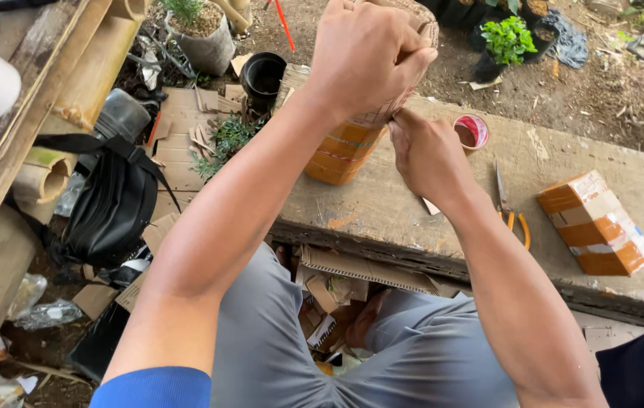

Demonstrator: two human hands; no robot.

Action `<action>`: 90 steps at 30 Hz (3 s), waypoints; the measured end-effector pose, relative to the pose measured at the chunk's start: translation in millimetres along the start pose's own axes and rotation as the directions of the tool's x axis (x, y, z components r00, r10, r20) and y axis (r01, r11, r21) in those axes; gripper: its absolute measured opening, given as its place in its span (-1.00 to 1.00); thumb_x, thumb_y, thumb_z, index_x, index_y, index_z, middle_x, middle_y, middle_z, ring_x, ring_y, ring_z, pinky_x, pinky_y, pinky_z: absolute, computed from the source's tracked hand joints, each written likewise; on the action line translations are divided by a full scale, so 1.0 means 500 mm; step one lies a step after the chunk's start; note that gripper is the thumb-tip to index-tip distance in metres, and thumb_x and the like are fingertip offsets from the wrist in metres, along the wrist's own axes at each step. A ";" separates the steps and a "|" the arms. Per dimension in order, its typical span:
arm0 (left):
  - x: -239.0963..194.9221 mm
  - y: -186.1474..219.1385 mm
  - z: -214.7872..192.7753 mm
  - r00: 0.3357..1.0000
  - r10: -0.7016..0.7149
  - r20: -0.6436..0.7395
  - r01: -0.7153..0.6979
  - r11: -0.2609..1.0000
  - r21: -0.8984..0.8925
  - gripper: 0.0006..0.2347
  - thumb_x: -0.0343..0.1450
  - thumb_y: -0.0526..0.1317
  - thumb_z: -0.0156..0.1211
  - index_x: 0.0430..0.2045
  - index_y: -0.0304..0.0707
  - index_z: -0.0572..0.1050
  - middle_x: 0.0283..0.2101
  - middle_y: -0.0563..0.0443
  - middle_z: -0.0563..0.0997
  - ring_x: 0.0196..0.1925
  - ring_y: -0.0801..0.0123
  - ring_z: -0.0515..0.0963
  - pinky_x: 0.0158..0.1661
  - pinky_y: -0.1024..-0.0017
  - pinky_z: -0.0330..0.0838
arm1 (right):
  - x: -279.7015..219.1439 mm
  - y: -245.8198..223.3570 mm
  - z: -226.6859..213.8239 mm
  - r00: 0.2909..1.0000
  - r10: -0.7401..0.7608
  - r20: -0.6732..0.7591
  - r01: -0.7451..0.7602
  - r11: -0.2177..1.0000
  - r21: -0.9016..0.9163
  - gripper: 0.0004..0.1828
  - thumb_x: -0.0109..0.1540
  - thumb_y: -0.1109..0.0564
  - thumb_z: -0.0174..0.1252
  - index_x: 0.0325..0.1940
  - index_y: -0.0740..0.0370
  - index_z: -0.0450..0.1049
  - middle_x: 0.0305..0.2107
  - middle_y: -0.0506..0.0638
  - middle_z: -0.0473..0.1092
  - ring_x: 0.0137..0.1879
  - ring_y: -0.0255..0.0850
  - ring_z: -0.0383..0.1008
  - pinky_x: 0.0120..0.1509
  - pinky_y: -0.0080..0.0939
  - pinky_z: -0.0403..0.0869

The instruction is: The person assembles a hexagonal cardboard container by wrapping and securing the sides with packing tape. They then use a knife to cut and fold the top flaps inward, creating a finished box.

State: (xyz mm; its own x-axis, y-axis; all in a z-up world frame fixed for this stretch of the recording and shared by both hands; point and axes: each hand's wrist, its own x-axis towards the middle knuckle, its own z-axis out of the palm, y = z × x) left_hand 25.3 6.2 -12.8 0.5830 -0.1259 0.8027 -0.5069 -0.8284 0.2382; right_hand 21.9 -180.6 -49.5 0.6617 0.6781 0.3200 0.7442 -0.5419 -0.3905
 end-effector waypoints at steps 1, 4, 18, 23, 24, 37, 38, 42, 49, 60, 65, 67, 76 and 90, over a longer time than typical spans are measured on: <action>0.000 -0.005 -0.004 1.000 -0.011 0.019 0.011 1.000 -0.012 -0.80 0.41 -0.05 0.36 -0.59 -0.09 0.69 -0.46 0.15 0.62 -0.41 0.20 0.59 -0.23 0.06 0.32 | 0.002 -0.004 -0.003 1.000 -0.006 -0.004 0.006 1.000 0.009 -0.82 0.38 0.20 0.01 -0.04 0.34 0.48 -0.47 0.40 0.42 -0.31 0.35 0.47 -0.18 0.26 0.42; 0.008 -0.010 -0.004 0.995 -0.053 0.090 0.056 0.998 -0.032 -0.76 0.39 -0.07 0.34 -0.70 -0.10 0.67 -0.45 0.22 0.67 -0.46 0.25 0.60 -0.27 0.03 0.26 | -0.002 -0.013 -0.018 0.998 0.050 0.048 -0.048 0.998 -0.041 -0.79 0.36 0.19 0.02 0.00 0.33 0.48 -0.51 0.41 0.42 -0.35 0.35 0.47 -0.21 0.27 0.41; -0.028 -0.025 -0.130 0.975 0.134 0.177 -0.120 0.989 -0.086 -0.74 0.51 -0.07 0.16 -0.04 -0.16 0.64 0.06 -0.05 0.63 0.24 0.12 0.51 0.28 -0.36 -0.07 | -0.004 0.026 0.022 1.000 0.009 -0.001 -0.009 0.996 -0.093 -0.72 0.37 0.15 -0.01 0.14 0.24 0.41 -0.55 0.33 0.45 -0.45 0.29 0.47 -0.30 0.25 0.43; -0.073 -0.084 -0.168 0.882 -0.001 0.471 0.011 1.000 -0.018 -0.77 0.37 0.02 0.33 -0.31 -0.09 0.61 0.15 0.13 0.58 0.50 0.23 0.23 0.41 -0.26 -0.27 | -0.010 0.076 0.012 0.994 0.013 0.107 -0.006 0.998 -0.064 -0.71 0.40 0.07 -0.04 0.18 0.19 0.36 -0.57 0.26 0.47 -0.48 0.18 0.50 -0.37 0.18 0.43; -0.077 -0.092 -0.168 0.886 -0.002 0.464 0.004 1.000 -0.002 -0.75 0.37 0.03 0.35 -0.28 -0.10 0.60 0.12 0.12 0.58 0.50 0.22 0.23 0.42 -0.25 -0.25 | -0.016 0.089 0.001 0.980 0.093 0.176 -0.081 0.994 -0.074 -0.73 0.42 0.03 -0.06 0.13 0.17 0.37 -0.56 0.24 0.47 -0.48 0.16 0.51 -0.36 0.16 0.45; -0.060 -0.030 -0.122 0.944 0.080 0.321 -0.032 0.988 -0.152 -0.67 0.37 -0.18 0.26 0.03 -0.13 0.49 0.14 -0.04 0.54 0.38 0.05 0.29 0.37 -0.03 -0.18 | -0.071 0.150 -0.076 0.958 0.248 -0.143 -0.254 0.967 -0.026 -0.76 0.40 0.02 -0.03 -0.06 0.21 0.45 -0.56 0.26 0.42 -0.41 0.24 0.45 -0.31 0.18 0.35; -0.051 -0.034 -0.123 0.927 0.062 0.371 0.038 0.966 -0.256 -0.67 0.41 -0.22 0.20 0.09 -0.10 0.46 0.17 -0.04 0.52 0.37 0.09 0.32 0.38 0.00 -0.13 | -0.067 0.141 -0.075 0.957 0.240 -0.163 -0.245 0.969 -0.011 -0.76 0.42 0.02 -0.02 -0.12 0.23 0.45 -0.58 0.25 0.40 -0.44 0.19 0.44 -0.33 0.14 0.34; -0.030 -0.031 -0.119 0.895 -0.103 0.435 0.136 0.990 -0.046 -0.78 0.41 -0.08 0.33 -0.11 0.00 0.58 -0.11 0.18 0.67 0.10 0.25 0.49 0.33 -0.02 -0.09 | -0.059 0.105 -0.070 0.931 0.241 -0.274 -0.205 0.967 0.152 -0.72 0.47 0.04 -0.01 -0.20 0.25 0.45 -0.68 0.12 0.36 -0.60 -0.07 0.39 -0.47 -0.04 0.30; -0.015 0.021 -0.079 0.925 -0.100 0.367 0.097 0.995 0.026 -0.79 0.35 -0.04 0.39 -0.23 0.00 0.63 -0.25 0.17 0.65 -0.02 0.24 0.49 0.36 -0.27 -0.28 | -0.055 0.067 -0.072 0.942 0.081 -0.326 -0.054 0.994 0.091 -0.74 0.46 0.07 0.00 -0.24 0.24 0.45 -0.65 0.00 0.38 -0.67 -0.17 0.30 -0.58 -0.11 0.20; -0.049 0.057 -0.081 0.950 -0.124 0.286 0.146 0.988 -0.058 -0.77 0.36 -0.18 0.33 -0.14 -0.11 0.53 -0.16 0.11 0.58 0.09 0.13 0.47 0.30 -0.36 -0.20 | -0.066 -0.027 -0.087 0.917 -0.098 -0.387 0.030 0.984 -0.178 -0.84 0.40 0.10 0.08 -0.24 0.18 0.37 -0.68 0.10 0.36 -0.53 0.09 0.44 -0.46 0.08 0.32; -0.047 0.055 -0.088 0.929 -0.168 0.330 0.226 0.963 -0.146 -0.80 0.35 -0.24 0.30 -0.21 -0.21 0.47 -0.25 0.03 0.53 0.05 0.15 0.52 0.42 -0.24 -0.14 | -0.057 -0.040 -0.094 0.931 -0.032 -0.362 -0.055 0.972 -0.227 -0.81 0.40 0.09 0.08 -0.28 0.18 0.37 -0.72 0.09 0.36 -0.56 0.10 0.44 -0.47 0.11 0.33; -0.046 0.055 -0.087 0.938 -0.157 0.309 0.216 0.962 -0.168 -0.80 0.35 -0.21 0.35 -0.25 -0.20 0.47 -0.25 0.03 0.53 0.01 0.17 0.53 0.40 -0.22 -0.13 | -0.055 -0.043 -0.095 0.939 -0.023 -0.344 -0.068 0.966 -0.251 -0.79 0.40 0.09 0.07 -0.30 0.18 0.36 -0.73 0.08 0.36 -0.57 0.10 0.44 -0.48 0.11 0.33; -0.051 0.059 -0.064 0.970 -0.156 0.187 0.194 0.959 -0.206 -0.84 0.37 -0.24 0.39 -0.43 -0.22 0.47 -0.33 0.06 0.47 -0.07 0.15 0.51 0.39 -0.31 -0.15 | -0.054 -0.059 -0.096 0.941 -0.058 -0.333 -0.027 0.969 -0.245 -0.79 0.41 0.10 0.05 -0.29 0.20 0.34 -0.72 0.09 0.36 -0.56 0.10 0.44 -0.48 0.10 0.34; -0.046 0.084 -0.043 0.982 -0.141 0.126 0.168 0.956 -0.241 -0.84 0.35 -0.27 0.39 -0.54 -0.22 0.46 -0.38 0.09 0.41 -0.14 0.19 0.49 0.36 -0.41 -0.18 | -0.056 -0.073 -0.117 0.971 0.033 -0.236 -0.098 0.958 -0.269 -0.74 0.42 0.06 -0.03 -0.29 0.24 0.37 -0.73 0.17 0.37 -0.58 0.19 0.44 -0.46 0.17 0.38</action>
State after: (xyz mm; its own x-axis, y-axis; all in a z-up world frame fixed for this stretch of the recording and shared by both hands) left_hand -23.0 -14.1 -9.7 0.7237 -0.0759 0.6859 -0.5399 -0.6814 0.4942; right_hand -18.4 -208.9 6.3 0.6889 0.5235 0.5014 0.6728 -0.7192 -0.1735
